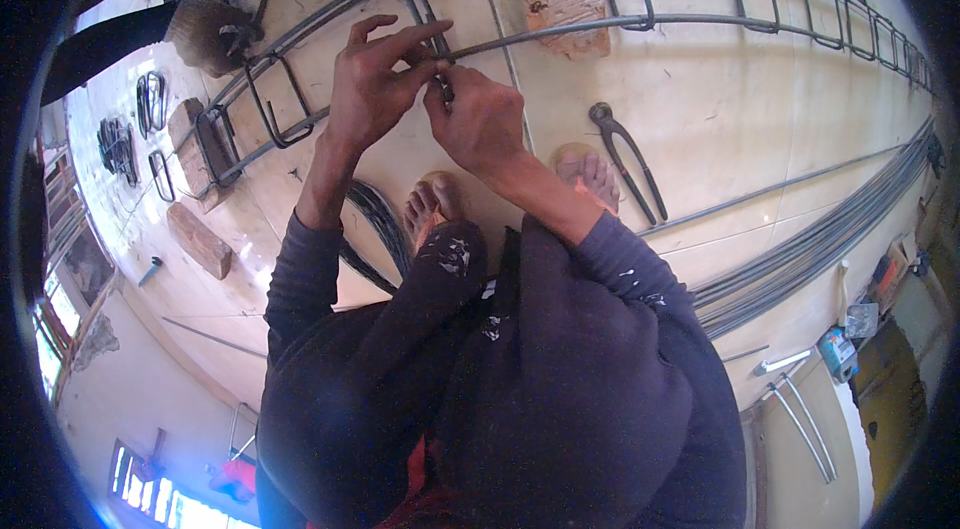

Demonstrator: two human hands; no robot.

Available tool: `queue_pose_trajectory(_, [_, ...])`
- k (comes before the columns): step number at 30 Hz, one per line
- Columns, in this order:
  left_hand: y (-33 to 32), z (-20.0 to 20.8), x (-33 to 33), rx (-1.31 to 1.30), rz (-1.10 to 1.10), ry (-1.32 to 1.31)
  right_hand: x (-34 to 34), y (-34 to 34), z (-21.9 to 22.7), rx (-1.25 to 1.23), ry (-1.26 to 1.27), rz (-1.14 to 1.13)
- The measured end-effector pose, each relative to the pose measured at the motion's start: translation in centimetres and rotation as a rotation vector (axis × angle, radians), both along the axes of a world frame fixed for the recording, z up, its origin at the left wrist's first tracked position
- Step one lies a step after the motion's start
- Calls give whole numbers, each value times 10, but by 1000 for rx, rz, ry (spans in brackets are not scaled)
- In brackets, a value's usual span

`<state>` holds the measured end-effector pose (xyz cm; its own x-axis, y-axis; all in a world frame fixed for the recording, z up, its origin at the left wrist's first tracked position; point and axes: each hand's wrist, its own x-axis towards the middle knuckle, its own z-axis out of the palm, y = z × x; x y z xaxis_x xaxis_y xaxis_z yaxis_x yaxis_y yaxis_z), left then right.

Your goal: The person sits on the floor and assembles a metal frame by tying metal rods together with wire. They use pliers to twist and secure the wire at multiple points along the frame.

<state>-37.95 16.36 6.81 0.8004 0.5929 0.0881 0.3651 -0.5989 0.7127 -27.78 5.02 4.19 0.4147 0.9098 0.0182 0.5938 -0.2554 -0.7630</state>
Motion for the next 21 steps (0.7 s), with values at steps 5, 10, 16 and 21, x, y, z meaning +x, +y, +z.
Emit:
queue_pose_trajectory(5, [1,13,-3,82,-43,67,-4,5,-2,-99,222,-173])
queue_pose_trajectory(10, [-5,11,-5,281,-30,-7,0,7,2,-167,276,-127])
queue_pose_trajectory(16, [-26,-15,-25,406,170,-119,-2,10,5,-162,258,-145])
queue_pose_trajectory(21, [-25,-14,-46,199,400,-72,-2,15,14,-231,744,-351])
